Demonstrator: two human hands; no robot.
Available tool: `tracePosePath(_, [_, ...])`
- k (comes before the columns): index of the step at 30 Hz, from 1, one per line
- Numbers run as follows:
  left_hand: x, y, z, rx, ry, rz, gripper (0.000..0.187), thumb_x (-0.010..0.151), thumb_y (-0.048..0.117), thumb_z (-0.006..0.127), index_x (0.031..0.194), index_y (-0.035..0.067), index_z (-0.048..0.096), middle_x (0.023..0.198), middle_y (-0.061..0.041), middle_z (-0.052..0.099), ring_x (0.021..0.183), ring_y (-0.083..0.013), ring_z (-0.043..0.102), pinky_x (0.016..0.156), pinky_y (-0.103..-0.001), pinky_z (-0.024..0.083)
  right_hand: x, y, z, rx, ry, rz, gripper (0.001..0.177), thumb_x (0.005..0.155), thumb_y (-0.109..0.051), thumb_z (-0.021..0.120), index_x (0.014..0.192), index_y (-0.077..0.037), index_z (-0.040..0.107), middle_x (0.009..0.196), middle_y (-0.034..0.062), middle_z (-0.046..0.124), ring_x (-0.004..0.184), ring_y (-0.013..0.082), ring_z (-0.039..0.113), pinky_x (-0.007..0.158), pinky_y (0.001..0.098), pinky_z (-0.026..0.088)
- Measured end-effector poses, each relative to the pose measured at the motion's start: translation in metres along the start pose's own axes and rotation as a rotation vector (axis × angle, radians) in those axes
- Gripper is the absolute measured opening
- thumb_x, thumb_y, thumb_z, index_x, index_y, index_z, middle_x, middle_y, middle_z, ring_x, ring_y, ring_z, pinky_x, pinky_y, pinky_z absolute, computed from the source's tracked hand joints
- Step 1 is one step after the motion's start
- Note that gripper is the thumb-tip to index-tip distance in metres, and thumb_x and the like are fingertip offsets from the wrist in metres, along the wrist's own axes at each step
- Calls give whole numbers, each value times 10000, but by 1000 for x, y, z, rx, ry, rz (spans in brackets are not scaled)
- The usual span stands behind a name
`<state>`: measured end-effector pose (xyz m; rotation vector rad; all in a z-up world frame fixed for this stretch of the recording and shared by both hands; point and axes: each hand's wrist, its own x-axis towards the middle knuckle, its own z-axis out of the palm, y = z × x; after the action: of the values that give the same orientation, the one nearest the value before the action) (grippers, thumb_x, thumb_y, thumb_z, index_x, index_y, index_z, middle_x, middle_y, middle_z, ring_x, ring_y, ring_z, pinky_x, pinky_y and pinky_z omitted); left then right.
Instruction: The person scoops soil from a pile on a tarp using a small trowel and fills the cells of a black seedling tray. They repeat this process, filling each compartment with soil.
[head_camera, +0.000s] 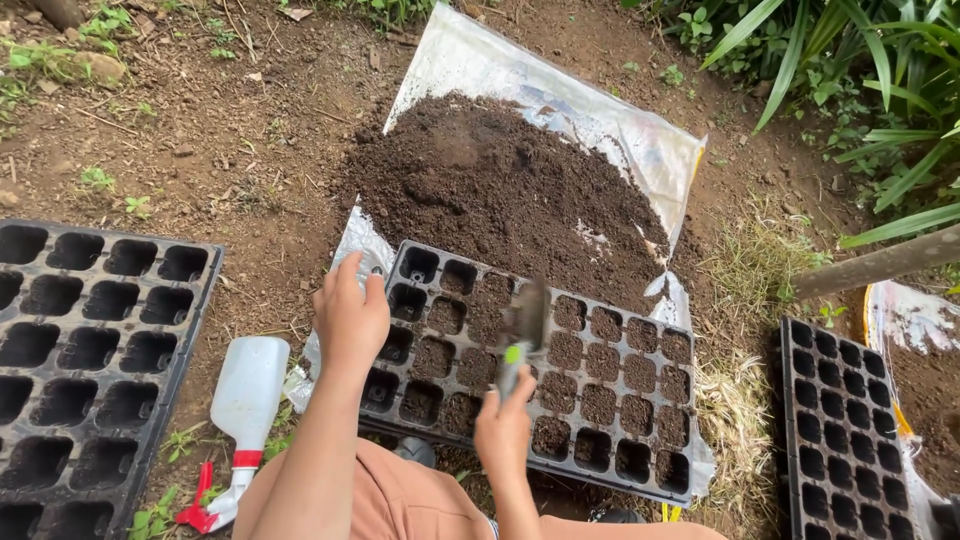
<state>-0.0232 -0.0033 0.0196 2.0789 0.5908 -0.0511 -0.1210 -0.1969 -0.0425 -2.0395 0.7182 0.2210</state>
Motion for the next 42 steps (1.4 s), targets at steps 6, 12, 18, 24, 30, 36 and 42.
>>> tracePosePath(6, [2,-4,0,4,18,26,519,1010,315,397,1506,180,470,1528,-94,479,1390,-361,400,1117,-550,327,-19,-19,38,-93,-214,-114,500,1014,-267,452,1473,-241,257,1162,182,727,778,339,679,648,449,456])
tracePosePath(12, [-2,3,-8,-35,7,-5,538,1010,314,382,1526,177,447,1544,-84,462,1421,-352,362,1145,-554,300,26,-2,-50,69,119,22,454,1007,-189,443,1435,-214,294,1385,217,588,937,327,693,775,472,550])
tracePosePath(18, [-5,8,-8,-15,-14,-19,537,1019,314,377,1535,174,428,1580,-72,423,1451,-352,331,1167,-564,275,35,-11,-52,104,209,150,467,1012,-170,409,1456,-236,282,1251,269,638,825,331,671,694,470,538])
tracePosePath(24, [-6,10,-10,-16,-15,-17,542,1012,302,380,1538,179,426,1537,-76,469,1416,-334,366,1127,-551,316,11,-37,29,-19,-126,-117,489,1011,-155,443,1448,-215,233,1209,348,641,842,414,745,682,498,635])
tracePosePath(30, [-5,3,-9,-38,-13,34,520,1035,253,435,1532,98,455,1491,-190,468,1409,-431,370,1147,-572,263,-29,-70,-5,-74,-184,-207,570,1009,-172,547,1543,-152,349,1333,423,548,1250,594,550,939,654,515])
tracePosePath(36, [-9,10,-13,-40,-21,-28,536,1010,299,366,1526,171,438,1535,-81,461,1416,-344,354,1123,-569,313,-29,-16,-59,52,90,108,533,998,-224,474,1496,-312,305,1436,216,582,667,238,654,673,423,548])
tracePosePath(42, [-4,7,-9,-43,0,12,523,1018,304,379,1516,162,450,1541,-97,462,1428,-358,347,1140,-583,282,-17,187,-7,-105,352,-37,708,943,-247,511,1586,-257,214,1517,135,535,1073,408,720,857,444,557])
